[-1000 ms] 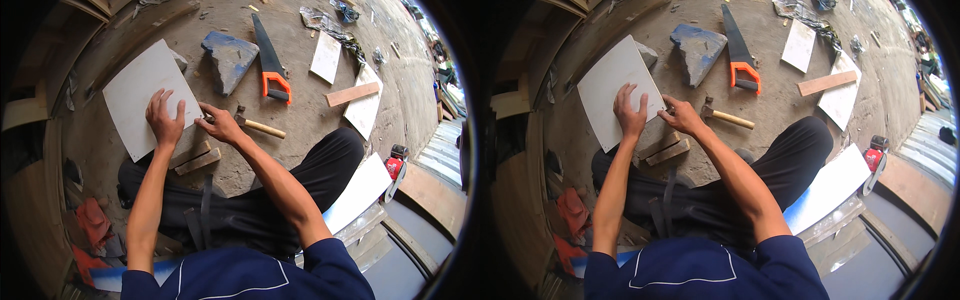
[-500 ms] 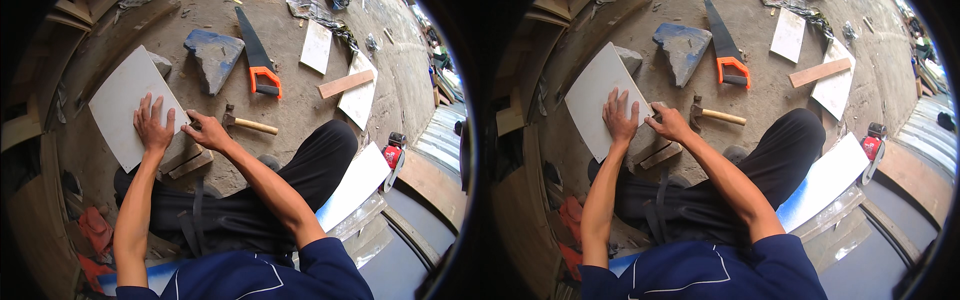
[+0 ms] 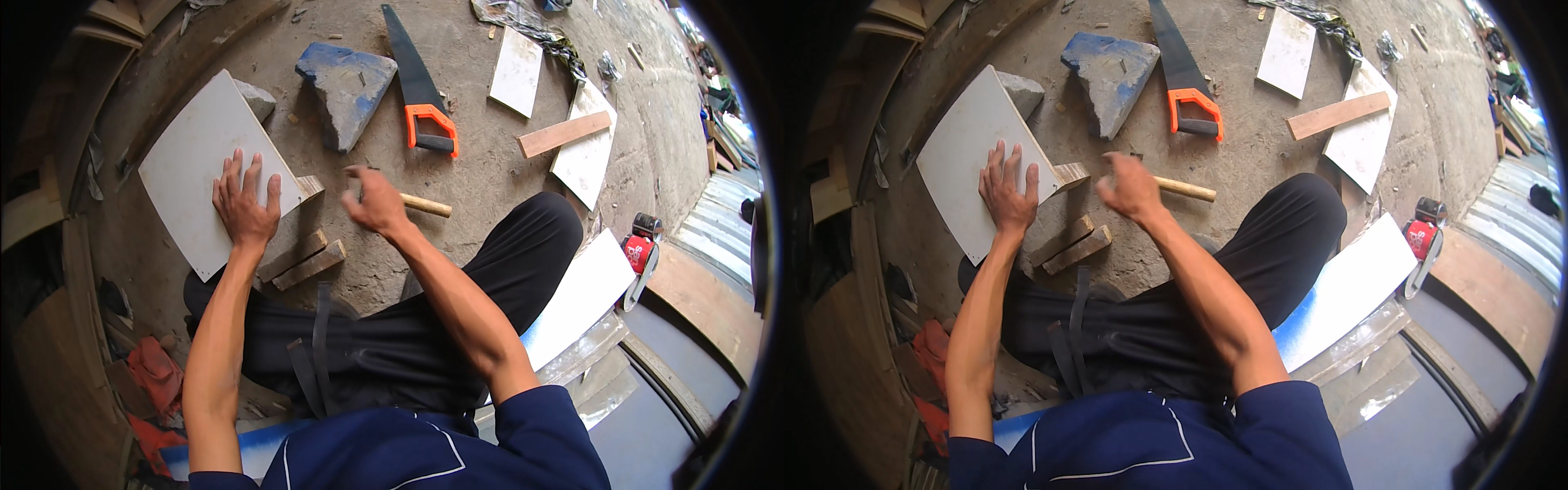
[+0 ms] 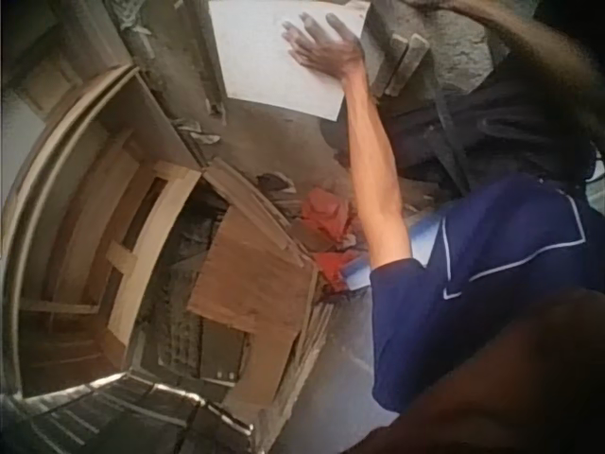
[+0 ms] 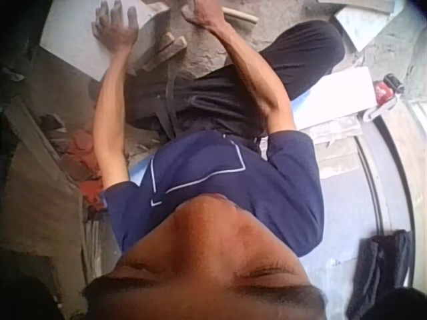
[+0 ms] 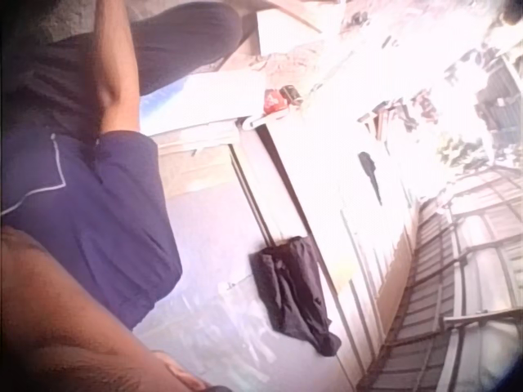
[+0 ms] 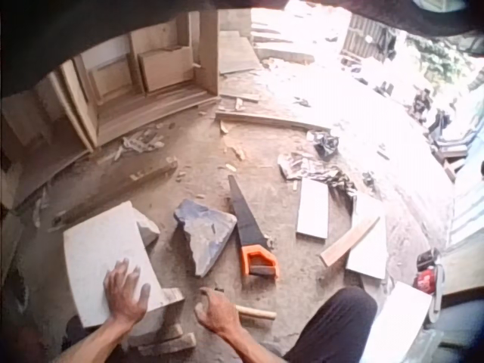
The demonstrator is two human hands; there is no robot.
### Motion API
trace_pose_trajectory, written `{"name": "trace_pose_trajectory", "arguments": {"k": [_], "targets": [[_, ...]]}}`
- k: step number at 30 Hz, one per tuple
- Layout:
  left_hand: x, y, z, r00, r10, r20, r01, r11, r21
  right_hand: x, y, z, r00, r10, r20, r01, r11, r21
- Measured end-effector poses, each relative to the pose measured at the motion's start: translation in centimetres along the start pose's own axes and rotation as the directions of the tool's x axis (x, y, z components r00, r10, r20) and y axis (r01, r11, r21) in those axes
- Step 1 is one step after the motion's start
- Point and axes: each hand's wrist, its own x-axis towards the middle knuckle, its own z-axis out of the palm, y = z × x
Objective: The person sits on the floor and hammers nails into the corners of a white rectangular board resting on wooden blocks. They repeatedly pick up nails, place them on the board, and strike them with a hammer.
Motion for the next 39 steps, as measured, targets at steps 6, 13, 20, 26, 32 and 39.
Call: {"name": "trace_pose_trajectory", "arguments": {"k": [6,13,20,26,32,39], "targets": [[0.0,-0.5,-0.9,0.998,0.03,0.052,-0.029,1.0,-0.01,-1.4,4.4,-0.3,0.959,0.281,-0.04,-0.251,0.773,-0.583],[-0.2,-0.9,-1.0,0.996,0.066,0.052,-0.065,0.998,-0.017,-2.2,6.1,1.0,0.958,0.284,-0.048,-0.259,0.775,-0.577],[-0.4,-1.0,-0.8,0.997,0.067,0.031,-0.067,0.998,-0.016,2.6,-2.9,1.8,0.898,-0.426,0.111,0.408,0.9,0.151],[-0.2,-1.0,-0.7,0.998,0.062,0.017,-0.062,0.998,-0.01,4.9,-3.4,3.2,0.855,-0.409,0.318,0.319,0.899,0.3],[-0.2,-0.9,-0.8,0.998,0.058,-0.003,-0.058,0.998,-0.01,4.7,-2.8,4.0,0.883,-0.41,0.23,0.335,0.892,0.303],[-0.3,-0.9,-0.8,0.998,0.055,0.01,-0.055,0.998,-0.017,4.4,-3.0,3.8,0.873,-0.441,0.207,0.374,0.879,0.297]]}}
